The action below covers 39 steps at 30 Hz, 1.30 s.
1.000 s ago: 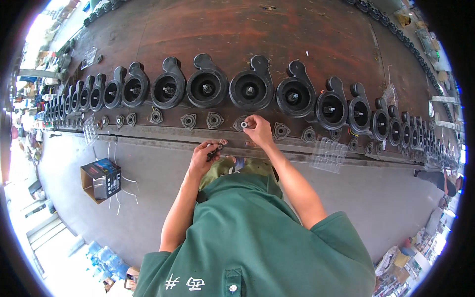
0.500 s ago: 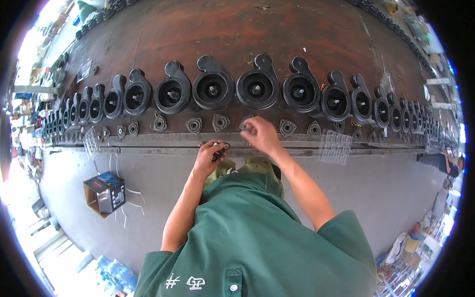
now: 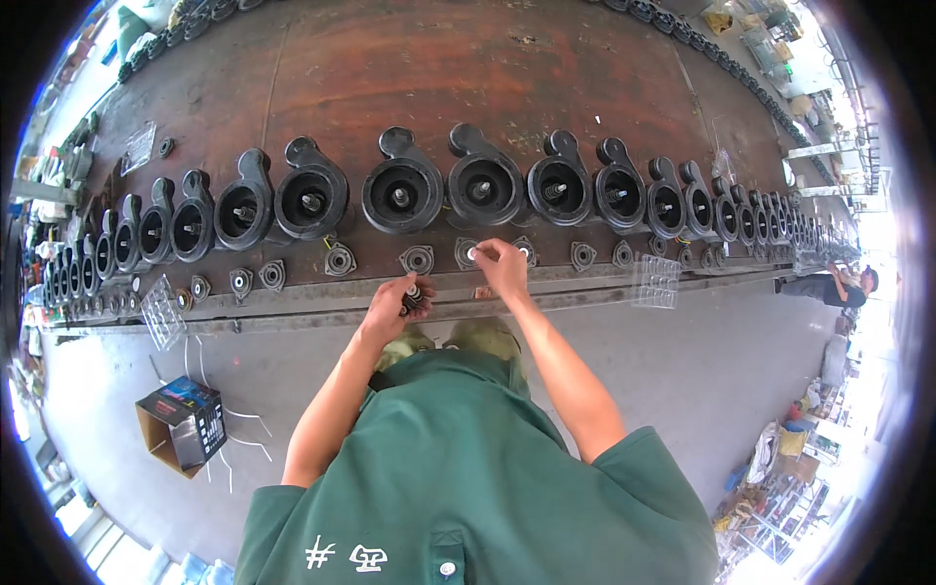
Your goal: The person assembles mechanical components on a long workbench by placing metal washers and nuts onto bolts inside larger circular metal housings and then placing the finished units into a plastic tray.
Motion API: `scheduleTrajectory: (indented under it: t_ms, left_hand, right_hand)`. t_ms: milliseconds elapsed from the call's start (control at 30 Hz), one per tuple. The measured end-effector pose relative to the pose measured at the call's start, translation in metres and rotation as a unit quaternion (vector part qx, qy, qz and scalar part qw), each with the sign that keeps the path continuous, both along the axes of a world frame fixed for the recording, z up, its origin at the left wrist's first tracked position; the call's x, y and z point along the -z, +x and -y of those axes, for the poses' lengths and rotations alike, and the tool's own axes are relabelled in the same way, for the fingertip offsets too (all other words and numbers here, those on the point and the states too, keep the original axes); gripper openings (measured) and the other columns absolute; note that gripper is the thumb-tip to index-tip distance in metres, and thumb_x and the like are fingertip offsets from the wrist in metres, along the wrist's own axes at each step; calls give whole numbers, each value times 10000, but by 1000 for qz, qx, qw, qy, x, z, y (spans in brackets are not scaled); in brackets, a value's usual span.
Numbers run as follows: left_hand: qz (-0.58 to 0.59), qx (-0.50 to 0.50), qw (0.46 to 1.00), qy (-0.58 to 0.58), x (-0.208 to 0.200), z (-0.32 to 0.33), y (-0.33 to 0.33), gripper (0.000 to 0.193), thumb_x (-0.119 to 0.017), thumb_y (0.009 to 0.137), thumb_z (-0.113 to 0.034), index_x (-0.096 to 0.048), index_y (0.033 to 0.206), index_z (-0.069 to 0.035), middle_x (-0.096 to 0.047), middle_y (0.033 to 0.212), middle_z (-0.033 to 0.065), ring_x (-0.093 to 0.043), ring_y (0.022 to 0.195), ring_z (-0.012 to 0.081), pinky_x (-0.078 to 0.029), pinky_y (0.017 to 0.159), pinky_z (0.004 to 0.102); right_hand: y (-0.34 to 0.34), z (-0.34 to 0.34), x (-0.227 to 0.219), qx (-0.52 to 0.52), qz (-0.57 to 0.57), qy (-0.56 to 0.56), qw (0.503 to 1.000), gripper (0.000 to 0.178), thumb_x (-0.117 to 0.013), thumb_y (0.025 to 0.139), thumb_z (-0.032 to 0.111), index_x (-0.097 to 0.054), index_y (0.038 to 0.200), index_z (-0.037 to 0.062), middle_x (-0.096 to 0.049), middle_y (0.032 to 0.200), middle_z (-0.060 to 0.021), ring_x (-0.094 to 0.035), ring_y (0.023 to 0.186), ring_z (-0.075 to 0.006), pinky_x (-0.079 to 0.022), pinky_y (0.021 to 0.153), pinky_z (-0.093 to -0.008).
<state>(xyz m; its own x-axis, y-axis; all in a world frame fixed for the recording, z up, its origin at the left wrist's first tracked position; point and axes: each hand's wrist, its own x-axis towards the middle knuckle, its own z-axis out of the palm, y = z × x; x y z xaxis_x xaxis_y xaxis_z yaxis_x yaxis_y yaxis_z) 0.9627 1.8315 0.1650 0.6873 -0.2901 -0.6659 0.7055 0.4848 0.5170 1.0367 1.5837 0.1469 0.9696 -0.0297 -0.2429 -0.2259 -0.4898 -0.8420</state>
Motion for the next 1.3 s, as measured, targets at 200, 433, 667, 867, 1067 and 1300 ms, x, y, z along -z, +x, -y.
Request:
scheduleTrajectory:
  t_ms: [200, 433, 667, 867, 1067, 1300]
  left_hand:
    - [7, -20, 997, -70, -3, -32, -6, 458, -424, 1107, -361, -643, 1196, 30, -719, 1092, 154, -721, 912, 254, -617, 801, 388]
    - [10, -10, 996, -89, -2, -43, -3, 470, -433, 1106, -376, -631, 1231, 32, -717, 1143, 177, -723, 974, 285, -609, 819, 399]
    - [12, -19, 996, -88, -7, -43, 1, 471, -437, 1105, -376, -627, 1221, 40, -714, 1127, 186, -720, 951, 291, -609, 816, 400]
    - [4, -28, 996, -90, -4, -46, -2, 491, -432, 1106, -394, -624, 1235, 40, -714, 1118, 179, -711, 981, 282, -598, 847, 408]
    - [20, -9, 996, -84, 1, -39, -1, 454, -446, 1098, -400, -640, 1201, -3, -701, 1047, 108, -676, 956, 207, -592, 845, 417]
    - [65, -2, 992, -110, 4, -41, -10, 341, -489, 1071, -233, -637, 1229, 30, -702, 1083, 119, -691, 972, 209, -610, 845, 384]
  right_hand:
    - [2, -2, 15, 16, 29, -85, 996, 216, -823, 841, 232, -778, 952, 52, -741, 750, -42, -676, 664, -117, -523, 646, -279]
    - [-2, -13, 14, 42, -19, -34, 998, 214, -811, 839, 170, -749, 1004, 49, -747, 794, -60, -694, 701, -132, -538, 686, -282]
    - [-5, -7, 14, -29, 53, -104, 993, 225, -775, 862, 133, -721, 1066, 54, -749, 845, -79, -720, 748, -170, -558, 703, -318]
    - [-24, -61, -58, -150, 171, -127, 965, 307, -807, 847, 174, -716, 1113, 52, -728, 904, -95, -726, 763, -243, -578, 716, -349]
    - [-44, -101, -87, -326, 178, -129, 920, 379, -806, 815, 200, -702, 1155, 67, -664, 1105, -102, -698, 946, -318, -586, 790, -409]
    - [-43, -96, -78, -304, 106, -63, 945, 237, -792, 832, 153, -706, 1019, 37, -693, 1005, -122, -711, 898, -333, -583, 778, -413]
